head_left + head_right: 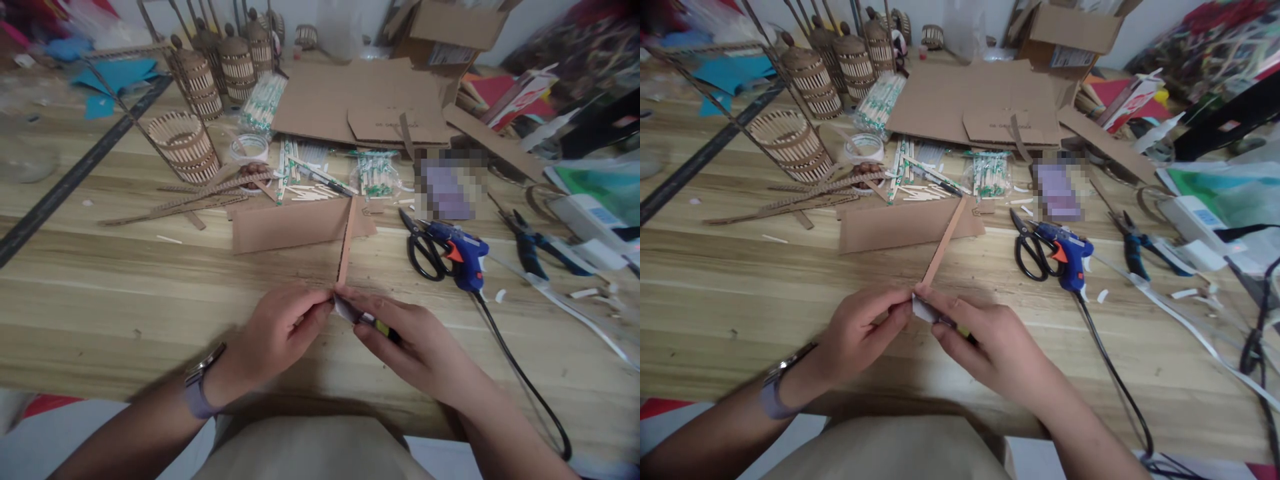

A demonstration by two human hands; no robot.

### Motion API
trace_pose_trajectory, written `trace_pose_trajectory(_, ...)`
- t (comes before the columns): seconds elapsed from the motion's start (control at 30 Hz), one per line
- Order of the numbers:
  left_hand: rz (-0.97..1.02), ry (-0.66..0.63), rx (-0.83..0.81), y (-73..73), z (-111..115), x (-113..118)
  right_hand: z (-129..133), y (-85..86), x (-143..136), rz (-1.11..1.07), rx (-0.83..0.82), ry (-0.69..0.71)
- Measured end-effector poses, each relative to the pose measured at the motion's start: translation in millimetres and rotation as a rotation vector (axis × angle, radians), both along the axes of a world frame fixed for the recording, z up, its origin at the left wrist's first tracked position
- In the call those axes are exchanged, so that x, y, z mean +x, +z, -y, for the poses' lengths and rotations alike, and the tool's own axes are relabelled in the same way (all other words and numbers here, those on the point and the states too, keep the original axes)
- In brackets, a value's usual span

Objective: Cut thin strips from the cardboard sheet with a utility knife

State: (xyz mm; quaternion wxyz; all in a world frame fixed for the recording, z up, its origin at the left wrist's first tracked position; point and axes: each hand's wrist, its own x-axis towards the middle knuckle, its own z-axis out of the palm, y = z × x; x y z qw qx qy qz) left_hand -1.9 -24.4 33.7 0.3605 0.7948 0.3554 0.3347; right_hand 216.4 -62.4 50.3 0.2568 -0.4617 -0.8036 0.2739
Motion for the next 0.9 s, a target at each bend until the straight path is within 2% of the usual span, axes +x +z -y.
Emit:
trace_pose_trajectory(0.13, 0.03, 0.071, -0.111, -1.7, 1.8, -1.6, -0.9, 4.6, 6.4, -0.09, -0.106, -0.064)
trace_pose_trajectory(0.27, 0.061, 0.125, -0.171, -4.1, 2.4, -1.6, -1.5, 4.4, 11.7, 0.029, -0.1, -0.064)
trace_pose_trajectory(0.4, 0.032, 0.119, -0.101, -2.4, 2.6, -0.5, -1.3, -8.0, 5.4, 0.261, -0.027, 0.026)
trace_pose_trajectory(0.5, -0.001, 0.118, -0.041, -1.2, 3.0, 0.1, -2.3, -13.8, 0.1, 0.323, 0.092, 0.053)
trace_pose_trajectory(0.7, -0.044, 0.08, 0.107, -4.8, 3.6, 1.1, -0.7, -3.2, -8.8, 0.127, 0.372, -0.282)
trace_pose_trajectory(0.9, -0.085, 0.019, 0.279, -10.3, 6.7, 3.2, -0.6, -4.7, -23.8, 0.138, 0.481, -0.243)
